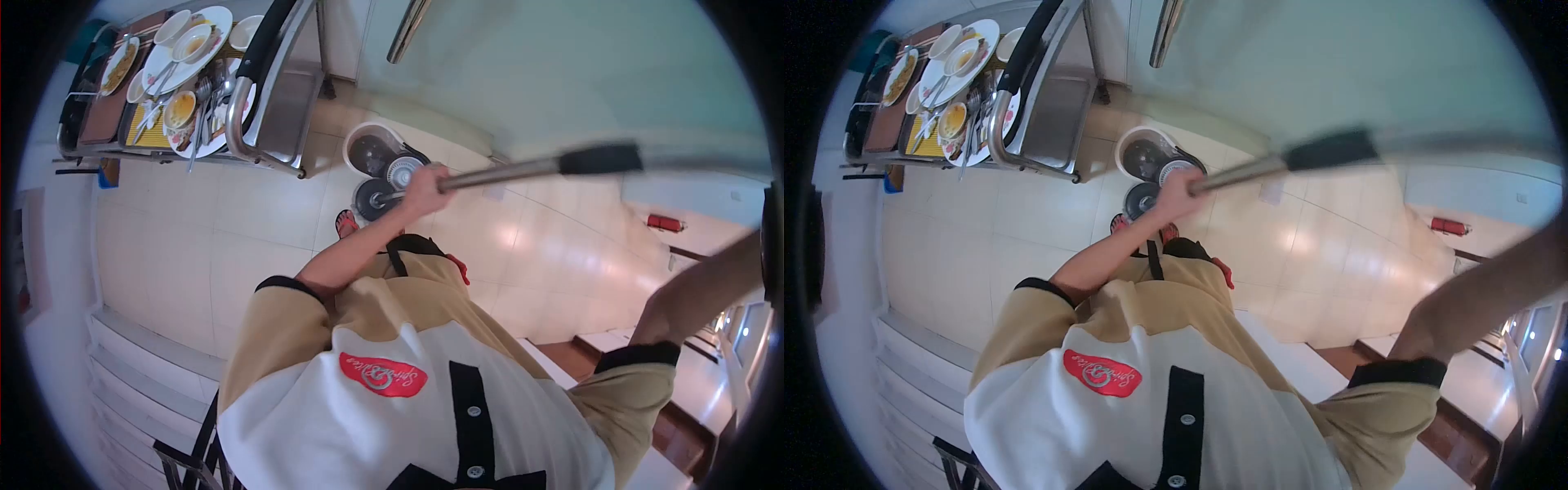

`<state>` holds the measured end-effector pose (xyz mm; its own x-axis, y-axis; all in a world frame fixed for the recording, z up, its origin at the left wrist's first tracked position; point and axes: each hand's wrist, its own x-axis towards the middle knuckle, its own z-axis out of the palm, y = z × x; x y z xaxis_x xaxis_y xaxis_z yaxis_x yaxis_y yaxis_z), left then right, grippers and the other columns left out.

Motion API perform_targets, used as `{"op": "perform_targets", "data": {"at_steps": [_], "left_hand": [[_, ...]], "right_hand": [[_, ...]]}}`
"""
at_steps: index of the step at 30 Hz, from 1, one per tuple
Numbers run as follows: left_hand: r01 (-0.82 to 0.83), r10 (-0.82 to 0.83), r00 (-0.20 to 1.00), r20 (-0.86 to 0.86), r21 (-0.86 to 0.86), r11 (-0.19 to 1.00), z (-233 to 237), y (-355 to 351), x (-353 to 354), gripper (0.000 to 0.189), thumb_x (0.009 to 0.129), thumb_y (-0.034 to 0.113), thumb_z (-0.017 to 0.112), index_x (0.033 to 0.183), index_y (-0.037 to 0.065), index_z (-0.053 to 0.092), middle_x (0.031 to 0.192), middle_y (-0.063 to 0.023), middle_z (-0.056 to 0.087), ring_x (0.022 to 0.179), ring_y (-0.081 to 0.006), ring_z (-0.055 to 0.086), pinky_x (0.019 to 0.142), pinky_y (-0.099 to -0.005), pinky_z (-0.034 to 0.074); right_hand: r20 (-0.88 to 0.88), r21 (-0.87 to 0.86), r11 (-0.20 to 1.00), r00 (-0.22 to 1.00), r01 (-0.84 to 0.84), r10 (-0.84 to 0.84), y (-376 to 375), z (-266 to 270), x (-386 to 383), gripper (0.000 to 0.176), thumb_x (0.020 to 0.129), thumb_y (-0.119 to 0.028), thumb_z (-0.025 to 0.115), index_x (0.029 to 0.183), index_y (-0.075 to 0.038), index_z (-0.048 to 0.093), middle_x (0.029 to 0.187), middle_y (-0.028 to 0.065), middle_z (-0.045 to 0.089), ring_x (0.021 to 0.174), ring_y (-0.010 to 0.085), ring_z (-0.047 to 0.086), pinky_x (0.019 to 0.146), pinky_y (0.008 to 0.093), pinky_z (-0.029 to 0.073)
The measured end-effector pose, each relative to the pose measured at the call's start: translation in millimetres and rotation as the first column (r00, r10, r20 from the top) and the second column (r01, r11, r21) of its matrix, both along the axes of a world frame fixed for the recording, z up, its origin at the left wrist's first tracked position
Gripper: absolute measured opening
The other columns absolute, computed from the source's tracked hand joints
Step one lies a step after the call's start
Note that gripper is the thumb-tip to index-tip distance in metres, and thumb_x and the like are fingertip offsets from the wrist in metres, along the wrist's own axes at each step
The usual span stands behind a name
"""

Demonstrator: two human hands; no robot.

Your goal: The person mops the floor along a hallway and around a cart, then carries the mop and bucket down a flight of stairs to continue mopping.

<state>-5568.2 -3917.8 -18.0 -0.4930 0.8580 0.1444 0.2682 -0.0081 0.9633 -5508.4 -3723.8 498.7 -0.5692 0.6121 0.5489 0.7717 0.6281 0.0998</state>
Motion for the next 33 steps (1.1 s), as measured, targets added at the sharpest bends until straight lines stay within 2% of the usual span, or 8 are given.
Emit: {"op": "perform_targets", "data": {"at_steps": [2, 3, 4, 7, 12, 16, 24, 33], "left_hand": [[-0.123, 0.123, 0.992, 0.025, 0.014, 0.992, -5, -20, -29, 0.019, 0.056, 0.018, 0.063, 0.066, 0.002, 0.057, 0.064, -0.0152, 0.053, 0.062, -0.0303, 0.053, 0.059, -0.0349, 0.042], [-0.204, 0.209, 0.972, 0.103, -0.051, 0.978, -31, -33, -38, 0.022, 0.054, 0.016, 0.064, 0.07, 0.002, 0.059, 0.065, -0.014, 0.055, 0.062, -0.0283, 0.054, 0.058, -0.0341, 0.042], [-0.331, 0.336, 0.942, 0.025, -0.118, 0.936, -34, -50, -46, 0.022, 0.056, 0.015, 0.064, 0.072, 0.001, 0.06, 0.064, -0.0115, 0.057, 0.061, -0.0238, 0.056, 0.058, -0.0321, 0.042], [-0.596, 0.607, 0.795, 0.004, -0.187, 0.781, -4, -100, -58, 0.019, 0.063, 0.013, 0.064, 0.061, -0.004, 0.057, 0.048, -0.0075, 0.052, 0.045, -0.0134, 0.047, 0.049, -0.0295, 0.041], [-0.824, 0.86, 0.484, 0.16, -0.249, 0.509, -18, -202, -18, 0.007, 0.073, 0.007, 0.057, 0.07, 0.005, 0.051, 0.054, 0.0002, 0.048, 0.047, -0.0069, 0.044, 0.043, -0.0217, 0.035], [-0.9, 0.978, 0.211, 0.003, -0.39, 0.195, -11, -269, 43, 0.013, 0.074, 0.014, 0.06, 0.077, 0.003, 0.053, 0.068, 0.0005, 0.047, 0.067, -0.0079, 0.046, 0.062, -0.0214, 0.037], [-0.702, 0.956, -0.289, -0.05, -0.668, -0.247, -87, -367, 215, 0.023, 0.084, 0.031, 0.046, 0.094, 0.011, 0.051, 0.1, -0.0042, 0.054, 0.096, -0.0138, 0.048, 0.082, -0.0325, 0.038], [-0.526, 0.752, -0.657, -0.052, -0.682, -0.507, -109, -386, 370, 0.02, 0.082, 0.034, 0.049, 0.091, 0.016, 0.052, 0.094, 0.0008, 0.054, 0.091, -0.0098, 0.047, 0.069, -0.0306, 0.04]], "right_hand": [[0.328, 0.233, 0.914, 0.857, 0.333, -0.396, 48, -39, -15, 0.046, 0.084, -0.036, 0.04, 0.104, 0.005, 0.048, 0.08, 0.0118, 0.057, 0.066, 0.0174, 0.056, 0.067, 0.0309, 0.046], [-0.004, -0.319, 0.892, 0.942, -0.321, 0.337, 18, -89, -26, 0.04, 0.084, -0.03, 0.04, 0.101, 0.004, 0.049, 0.085, 0.0108, 0.056, 0.071, 0.0163, 0.055, 0.071, 0.03, 0.045], [-0.579, -0.44, 0.236, 0.474, -0.867, 0.664, -4, -137, -36, 0.034, 0.084, -0.025, 0.04, 0.098, 0.003, 0.051, 0.091, 0.0098, 0.054, 0.076, 0.0151, 0.054, 0.075, 0.0291, 0.044], [-0.46, -0.882, -0.196, 0.692, -0.429, 0.557, 8, -302, -56, 0.026, 0.078, -0.022, 0.054, 0.09, 0.0, 0.051, 0.081, 0.0055, 0.053, 0.07, 0.0131, 0.054, 0.066, 0.027, 0.045], [0.037, -0.981, 0.169, 0.751, -0.1, 0.659, 74, -712, -2, 0.019, 0.076, -0.021, 0.052, 0.078, -0.002, 0.055, 0.063, 0.0059, 0.056, 0.055, 0.0129, 0.053, 0.048, 0.0286, 0.044], [0.149, -0.967, -0.126, 0.889, 0.223, 0.432, 66, -861, 90, 0.027, 0.072, -0.022, 0.054, 0.052, -0.003, 0.051, 0.049, 0.0077, 0.051, 0.042, 0.0167, 0.05, 0.041, 0.0297, 0.043], [0.477, -0.784, -0.587, 0.802, 0.203, -0.36, -5, -1024, 122, 0.054, 0.071, -0.032, 0.064, 0.108, -0.003, 0.038, 0.099, 0.015, 0.042, 0.071, 0.0248, 0.051, 0.061, 0.0403, 0.048], [0.039, -0.941, -0.263, 0.702, -0.214, -0.711, -34, -1063, 100, 0.032, 0.074, -0.029, 0.052, 0.086, 0.0, 0.047, 0.079, 0.0131, 0.053, 0.062, 0.025, 0.054, 0.059, 0.0373, 0.047]]}}
